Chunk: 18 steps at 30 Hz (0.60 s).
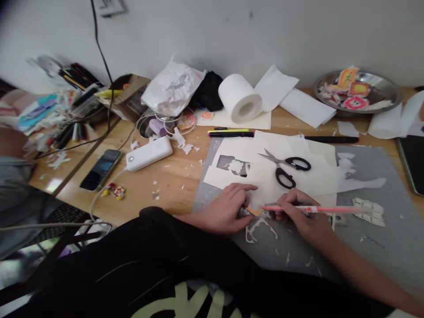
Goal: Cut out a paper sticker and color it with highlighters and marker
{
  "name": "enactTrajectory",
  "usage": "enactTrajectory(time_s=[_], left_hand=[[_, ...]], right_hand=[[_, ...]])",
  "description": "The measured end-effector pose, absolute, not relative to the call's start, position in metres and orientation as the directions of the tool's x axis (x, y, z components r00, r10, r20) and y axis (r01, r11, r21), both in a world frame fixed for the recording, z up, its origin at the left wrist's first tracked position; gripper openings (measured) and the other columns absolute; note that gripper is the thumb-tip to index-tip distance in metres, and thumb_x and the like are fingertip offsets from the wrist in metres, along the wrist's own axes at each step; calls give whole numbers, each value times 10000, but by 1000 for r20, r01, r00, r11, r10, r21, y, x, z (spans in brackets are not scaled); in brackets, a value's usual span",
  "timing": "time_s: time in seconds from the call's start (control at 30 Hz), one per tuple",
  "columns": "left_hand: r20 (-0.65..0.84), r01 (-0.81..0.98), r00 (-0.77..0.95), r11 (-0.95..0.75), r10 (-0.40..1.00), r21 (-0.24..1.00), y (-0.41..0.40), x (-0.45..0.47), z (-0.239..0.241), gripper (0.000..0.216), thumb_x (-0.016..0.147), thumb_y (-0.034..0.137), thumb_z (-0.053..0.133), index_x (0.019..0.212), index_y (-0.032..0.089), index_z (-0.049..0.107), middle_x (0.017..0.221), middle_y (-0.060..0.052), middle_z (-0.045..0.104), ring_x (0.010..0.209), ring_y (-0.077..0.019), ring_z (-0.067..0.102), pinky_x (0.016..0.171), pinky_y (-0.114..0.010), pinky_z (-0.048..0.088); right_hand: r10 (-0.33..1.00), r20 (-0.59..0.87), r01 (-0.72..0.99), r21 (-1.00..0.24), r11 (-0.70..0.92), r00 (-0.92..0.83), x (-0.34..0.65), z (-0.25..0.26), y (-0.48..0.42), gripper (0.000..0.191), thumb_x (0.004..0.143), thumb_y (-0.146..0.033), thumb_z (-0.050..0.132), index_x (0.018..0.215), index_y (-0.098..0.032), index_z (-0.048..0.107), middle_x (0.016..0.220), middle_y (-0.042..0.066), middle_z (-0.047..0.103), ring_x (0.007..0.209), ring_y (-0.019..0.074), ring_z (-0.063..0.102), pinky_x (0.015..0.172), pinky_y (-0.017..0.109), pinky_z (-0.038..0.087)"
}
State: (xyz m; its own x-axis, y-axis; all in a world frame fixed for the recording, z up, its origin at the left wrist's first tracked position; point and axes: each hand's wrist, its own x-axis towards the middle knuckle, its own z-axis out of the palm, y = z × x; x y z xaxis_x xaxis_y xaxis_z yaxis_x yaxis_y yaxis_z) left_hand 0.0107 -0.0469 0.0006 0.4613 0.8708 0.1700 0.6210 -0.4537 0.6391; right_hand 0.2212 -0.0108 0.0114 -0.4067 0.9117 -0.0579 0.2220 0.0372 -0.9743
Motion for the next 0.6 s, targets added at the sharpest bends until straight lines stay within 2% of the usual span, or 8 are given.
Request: enactTrajectory(time_s=[0.13, 0.3, 0.43, 0.6], left_hand=[[200, 606, 489, -495, 849, 623, -47, 10, -4, 138, 785, 252, 587, 846, 180, 486, 1279, -132, 543, 1189, -237, 463, 1011, -378, 368], [131, 629, 525, -487, 841, 606, -46, 11, -3, 144, 806, 236, 551, 921, 156, 519, 1175, -125, 599, 1127, -245, 500, 973, -376, 390], [105, 658, 521, -478, 847, 582, -47, 11, -2, 229, 819, 253, 534, 1015, 137, 514, 1141, -128, 606, 1124, -255, 490, 970, -386, 389], [103, 657, 518, -471, 849, 588, -48, 10, -2, 230, 819, 274, 524, 1007, 142, 507, 1111, -141, 605, 1107, -263, 493, 944, -406, 404]], right_hand=[[943, -111, 167, -984, -60, -314, 215, 16, -14, 318, 896, -260, 509, 587, -199, 552, 559, 37, 583, 540, 127, 560, 501, 237, 436], [921, -121, 192, -980, -51, -370, 214, 19, -14, 308, 872, -306, 551, 581, -208, 573, 560, 48, 590, 516, 125, 546, 481, 229, 444], [943, -130, 181, -981, -77, -305, 209, 23, -18, 330, 893, -313, 517, 586, -204, 571, 563, 44, 583, 532, 102, 539, 499, 206, 434], [948, -127, 190, -979, -72, -293, 207, 23, -20, 311, 879, -303, 540, 584, -208, 562, 567, 45, 589, 519, 104, 539, 490, 215, 433]])
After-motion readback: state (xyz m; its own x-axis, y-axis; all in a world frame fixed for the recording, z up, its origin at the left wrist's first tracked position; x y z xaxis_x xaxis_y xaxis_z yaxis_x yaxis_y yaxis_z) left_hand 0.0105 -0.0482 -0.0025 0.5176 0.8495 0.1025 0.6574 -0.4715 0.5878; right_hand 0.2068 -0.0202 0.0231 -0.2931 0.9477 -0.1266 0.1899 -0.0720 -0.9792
